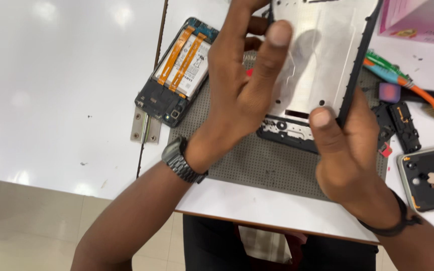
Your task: The person works on a disassembled smartphone at a repair bench, holding the frame and internal chassis and turning it over. They align a red replacement battery into the phone body, press it into place, and repeatedly press along its edges to seat it.
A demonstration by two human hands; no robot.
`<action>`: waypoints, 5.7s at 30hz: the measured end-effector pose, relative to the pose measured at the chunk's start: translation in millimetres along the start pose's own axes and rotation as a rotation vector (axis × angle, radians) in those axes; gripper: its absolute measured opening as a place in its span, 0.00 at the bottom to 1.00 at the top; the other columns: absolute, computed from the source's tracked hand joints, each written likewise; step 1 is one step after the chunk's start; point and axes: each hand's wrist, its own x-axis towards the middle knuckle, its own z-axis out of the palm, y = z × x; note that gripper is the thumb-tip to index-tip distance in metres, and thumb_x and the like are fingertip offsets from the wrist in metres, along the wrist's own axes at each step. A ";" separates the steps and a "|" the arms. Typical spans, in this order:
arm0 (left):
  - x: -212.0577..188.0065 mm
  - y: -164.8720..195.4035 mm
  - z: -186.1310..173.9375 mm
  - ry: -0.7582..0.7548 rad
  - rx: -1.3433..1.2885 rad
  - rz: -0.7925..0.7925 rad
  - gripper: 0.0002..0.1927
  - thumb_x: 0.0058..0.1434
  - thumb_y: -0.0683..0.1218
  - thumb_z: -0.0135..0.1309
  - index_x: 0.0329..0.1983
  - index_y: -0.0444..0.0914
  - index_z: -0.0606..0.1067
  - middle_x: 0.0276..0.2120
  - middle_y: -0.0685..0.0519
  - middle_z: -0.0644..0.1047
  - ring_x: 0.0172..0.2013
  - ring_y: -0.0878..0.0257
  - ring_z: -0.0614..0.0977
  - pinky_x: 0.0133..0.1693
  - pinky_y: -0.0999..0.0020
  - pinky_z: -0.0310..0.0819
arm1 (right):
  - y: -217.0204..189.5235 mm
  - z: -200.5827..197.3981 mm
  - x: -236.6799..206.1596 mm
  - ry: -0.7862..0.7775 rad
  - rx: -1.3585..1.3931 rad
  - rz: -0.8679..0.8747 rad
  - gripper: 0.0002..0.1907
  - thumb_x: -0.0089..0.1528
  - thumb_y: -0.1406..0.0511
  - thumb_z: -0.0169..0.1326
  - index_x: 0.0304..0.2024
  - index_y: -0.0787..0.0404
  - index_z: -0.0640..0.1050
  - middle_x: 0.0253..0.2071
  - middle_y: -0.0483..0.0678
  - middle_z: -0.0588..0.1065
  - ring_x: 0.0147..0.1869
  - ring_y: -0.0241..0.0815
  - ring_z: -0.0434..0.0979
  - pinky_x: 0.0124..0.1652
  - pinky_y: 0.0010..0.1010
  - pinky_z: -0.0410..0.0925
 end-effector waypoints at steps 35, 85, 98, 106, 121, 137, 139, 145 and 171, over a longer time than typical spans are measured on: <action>44.3 -85.1 -18.6 0.089 -0.863 0.080 0.36 0.73 0.63 0.40 0.72 0.32 0.59 0.64 0.35 0.69 0.37 0.51 0.85 0.39 0.60 0.82 | 11.1 5.3 50.8 -0.352 -1.003 -0.393 0.36 0.53 0.48 0.65 0.55 0.64 0.74 0.55 0.54 0.73 0.62 0.55 0.68 0.61 0.53 0.57; 17.2 -85.0 2.7 -0.061 -1.039 -0.046 0.36 0.76 0.64 0.36 0.69 0.28 0.61 0.64 0.34 0.68 0.38 0.51 0.85 0.39 0.61 0.83 | 56.7 -61.9 -128.0 -0.251 -0.507 -0.508 0.10 0.55 0.61 0.65 0.37 0.45 0.77 0.40 0.38 0.71 0.47 0.34 0.72 0.45 0.38 0.73; 18.0 -75.4 3.7 -0.035 -0.951 -0.029 0.35 0.74 0.62 0.40 0.67 0.28 0.60 0.61 0.31 0.70 0.34 0.50 0.85 0.35 0.61 0.82 | 71.1 -73.4 -135.2 -0.270 -0.565 -0.506 0.15 0.57 0.58 0.63 0.45 0.44 0.75 0.42 0.40 0.74 0.49 0.37 0.74 0.46 0.39 0.74; 18.6 -70.2 1.2 -0.066 -0.886 -0.030 0.35 0.72 0.63 0.41 0.70 0.33 0.58 0.62 0.30 0.69 0.36 0.51 0.85 0.36 0.62 0.84 | 55.3 -75.4 -116.9 -0.301 -0.622 -0.544 0.18 0.58 0.56 0.62 0.49 0.44 0.74 0.44 0.42 0.76 0.51 0.39 0.75 0.47 0.40 0.75; 17.7 -75.8 0.3 -0.074 -1.113 -0.115 0.37 0.75 0.64 0.43 0.68 0.25 0.63 0.65 0.34 0.68 0.38 0.53 0.84 0.40 0.64 0.81 | -15.9 5.9 -4.3 0.012 -0.312 -0.283 0.24 0.60 0.67 0.64 0.53 0.64 0.65 0.38 0.49 0.79 0.35 0.40 0.82 0.36 0.28 0.73; 25.9 -87.8 2.2 -0.052 -1.079 -0.036 0.36 0.75 0.63 0.39 0.65 0.24 0.63 0.63 0.30 0.69 0.36 0.53 0.85 0.36 0.63 0.84 | -13.2 7.9 11.7 -0.096 -0.684 -0.549 0.09 0.59 0.73 0.67 0.36 0.63 0.78 0.32 0.48 0.80 0.26 0.35 0.77 0.25 0.26 0.65; 26.0 -89.0 2.2 -0.048 -1.088 -0.028 0.36 0.76 0.62 0.38 0.64 0.22 0.64 0.62 0.30 0.69 0.36 0.52 0.85 0.36 0.62 0.84 | -15.4 6.5 11.2 -0.114 -0.691 -0.524 0.08 0.59 0.75 0.65 0.37 0.63 0.79 0.32 0.47 0.80 0.24 0.34 0.76 0.23 0.26 0.63; 26.6 -88.4 1.0 -0.062 -1.116 -0.055 0.38 0.75 0.63 0.38 0.67 0.22 0.62 0.63 0.29 0.68 0.37 0.52 0.85 0.38 0.63 0.84 | -18.8 14.8 11.6 -0.109 -0.668 -0.545 0.09 0.60 0.76 0.63 0.42 0.63 0.80 0.33 0.46 0.79 0.29 0.35 0.79 0.26 0.25 0.67; 27.4 -86.4 -8.5 -0.149 -1.160 -0.090 0.41 0.74 0.63 0.37 0.69 0.20 0.60 0.66 0.27 0.64 0.39 0.50 0.85 0.39 0.61 0.84 | -18.5 9.6 14.0 -0.084 -0.774 -0.490 0.13 0.62 0.63 0.66 0.43 0.60 0.75 0.33 0.46 0.79 0.27 0.41 0.77 0.28 0.31 0.66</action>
